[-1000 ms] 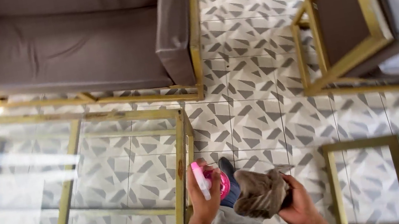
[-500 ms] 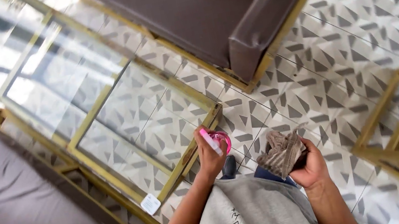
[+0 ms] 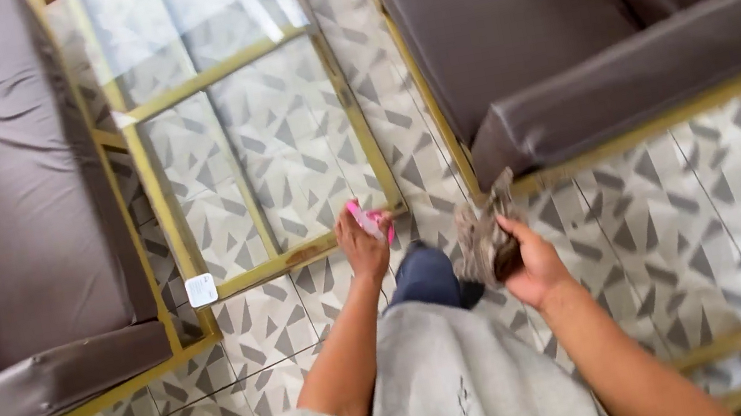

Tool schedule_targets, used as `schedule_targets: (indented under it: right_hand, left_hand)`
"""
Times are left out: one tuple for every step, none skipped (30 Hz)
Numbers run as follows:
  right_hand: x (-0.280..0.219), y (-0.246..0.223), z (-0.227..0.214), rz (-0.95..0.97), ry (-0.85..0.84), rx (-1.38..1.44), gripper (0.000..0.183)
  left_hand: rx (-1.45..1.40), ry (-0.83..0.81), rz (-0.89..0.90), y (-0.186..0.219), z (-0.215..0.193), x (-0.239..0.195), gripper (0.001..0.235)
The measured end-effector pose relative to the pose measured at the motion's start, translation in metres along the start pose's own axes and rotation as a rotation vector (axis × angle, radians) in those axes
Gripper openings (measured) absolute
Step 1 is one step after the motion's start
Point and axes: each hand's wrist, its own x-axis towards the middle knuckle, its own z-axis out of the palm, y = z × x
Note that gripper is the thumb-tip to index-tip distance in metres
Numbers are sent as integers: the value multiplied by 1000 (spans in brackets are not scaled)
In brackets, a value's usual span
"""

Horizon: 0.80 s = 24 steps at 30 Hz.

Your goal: The person wipes a brown leather sofa with a cloth, moving along the seat cushions, armrests, and backrest. The person uses a spray bottle briefly at the start, then continues wiping with the cloth across multiple sections of the sofa.

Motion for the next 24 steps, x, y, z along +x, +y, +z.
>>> schedule_targets:
  right_hand:
    - [3,-3,-8,31,28,-14,45]
    - [7,-9,-2,44,17,-40,45]
    - [7,-12,-2,83,27,-66,46]
    - [8,-16,-2,123,38,-93,46]
    - [20,-22,-9,124,37,-112,46]
    - [32,-28,-17,150,47,-109,45]
    - [39,-25,-26,184,67,-99,44]
    - [32,-32,-17,194,76,-112,44]
    - [27,-41,-7,183,79,-150,43]
    - [22,-49,3,171,82,-188,43]
    - [27,-59,2,178,95,-196,43]
    - [31,-68,2,148,89,-243,40]
    - [36,-79,4,118,78,-292,37]
    - [42,-90,-4,124,85,-302,37]
    - [51,-103,-8,78,84,-342,37]
    - [60,-116,-12,32,82,-381,37]
    - [54,-126,6,23,79,-384,37]
    - [48,-136,24,12,101,-367,36]
    - [43,-149,42,-2,120,-354,34]
    - [52,-162,53,-14,114,-361,34]
    - [53,-167,57,-14,118,-348,34]
    - [53,-171,60,-13,123,-336,34]
    - [53,-176,67,-8,120,-351,34]
    - [53,-181,73,15,135,-364,35]
  left_hand:
    - [99,-8,-31,-5,5,-10,75]
    - [103,18,-49,-4,7,-1,75]
    - [101,49,-81,-4,10,0,77]
    - [100,80,-113,-4,14,2,79]
    - [94,93,-126,-4,23,10,79]
    - [90,116,-132,-4,31,19,79]
    - [94,127,-145,-9,31,20,79]
    - [95,130,-163,-13,36,23,79]
    - [91,138,-161,-17,42,31,81]
    - [86,145,-159,-21,49,39,83]
    - [86,141,-175,-22,54,43,83]
    - [91,137,-208,-23,58,46,84]
    - [96,139,-239,-22,62,52,84]
    - [95,140,-253,-24,66,52,84]
    - [115,141,-251,-26,71,61,85]
    - [136,142,-249,-28,76,70,86]
    - [128,147,-245,-41,86,70,86]
    - [449,-87,-328,-53,96,71,85]
    - [765,-323,-407,-65,110,74,85]
    - [754,-312,-404,-49,110,91,85]
    - [426,-155,-482,-34,101,87,81]
    - [100,7,-548,-20,91,83,77]
    - [95,18,-561,-18,94,82,77]
    - [128,28,-575,-15,96,79,77]
